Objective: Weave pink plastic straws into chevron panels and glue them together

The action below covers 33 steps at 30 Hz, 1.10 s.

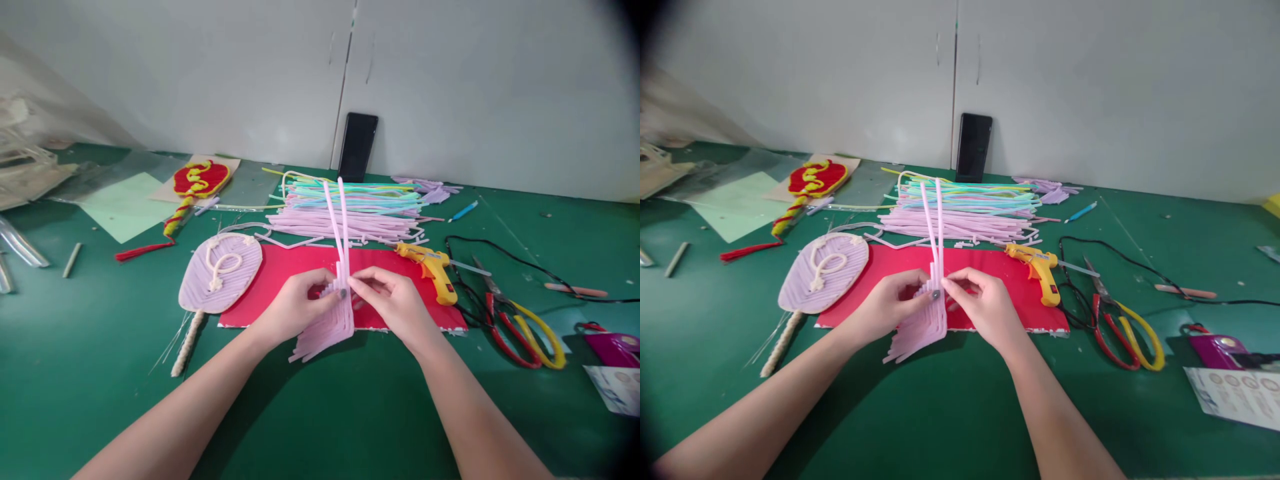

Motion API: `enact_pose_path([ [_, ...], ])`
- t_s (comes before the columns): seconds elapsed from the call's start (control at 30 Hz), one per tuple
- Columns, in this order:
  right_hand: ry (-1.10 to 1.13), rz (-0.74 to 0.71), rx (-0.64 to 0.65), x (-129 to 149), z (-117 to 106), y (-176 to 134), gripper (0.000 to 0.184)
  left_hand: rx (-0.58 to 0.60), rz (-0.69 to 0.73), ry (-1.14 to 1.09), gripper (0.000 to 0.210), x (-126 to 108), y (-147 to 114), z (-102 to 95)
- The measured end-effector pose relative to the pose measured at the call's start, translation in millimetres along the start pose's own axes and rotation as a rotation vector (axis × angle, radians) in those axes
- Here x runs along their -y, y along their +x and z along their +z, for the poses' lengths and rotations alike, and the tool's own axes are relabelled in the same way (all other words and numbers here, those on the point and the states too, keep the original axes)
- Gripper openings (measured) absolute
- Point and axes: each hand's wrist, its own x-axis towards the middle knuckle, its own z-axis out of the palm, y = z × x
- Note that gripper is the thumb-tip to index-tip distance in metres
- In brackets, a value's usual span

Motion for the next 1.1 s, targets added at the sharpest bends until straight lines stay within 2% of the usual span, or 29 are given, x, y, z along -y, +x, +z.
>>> enact_pose_path([
  [0.1, 0.003, 0.002, -0.028, 2.4, -0.9, -0.1, 0.024, 0.039, 0.014, 0.003, 0.015, 0.2, -0.5, 0.3],
  [0.23, 0.032, -0.013, 0.006, 4.8, -0.6, -1.1, 0.022, 0.155, 0.035, -0.068, 0.018, -0.9, -1.0, 1.8],
  [0.43, 0.077, -0.018, 0.043, 2.6, 1.8, -1.1, 0.019, 0.049, 0.029, -0.081, 0.019, 0.3, -1.0, 2.6],
  [0.8, 0.168, 0.033, 0.047, -1.3, 4.7, 0.2, 0.02, 0.148, 0.065, -0.107, 0.016, 2.5, -2.1, 3.3],
  [1.0, 0.215, 0.043, 0.034, 0.7, 5.0, 0.9, 0.015, 0.142, 0.061, -0.08, 0.019, 2.5, -1.5, 3.3],
  [1.1, 0.233, 0.049, 0.049, 2.9, 5.9, 0.7, 0.015, 0.091, 0.057, -0.076, 0.022, 2.1, -0.6, 3.8],
])
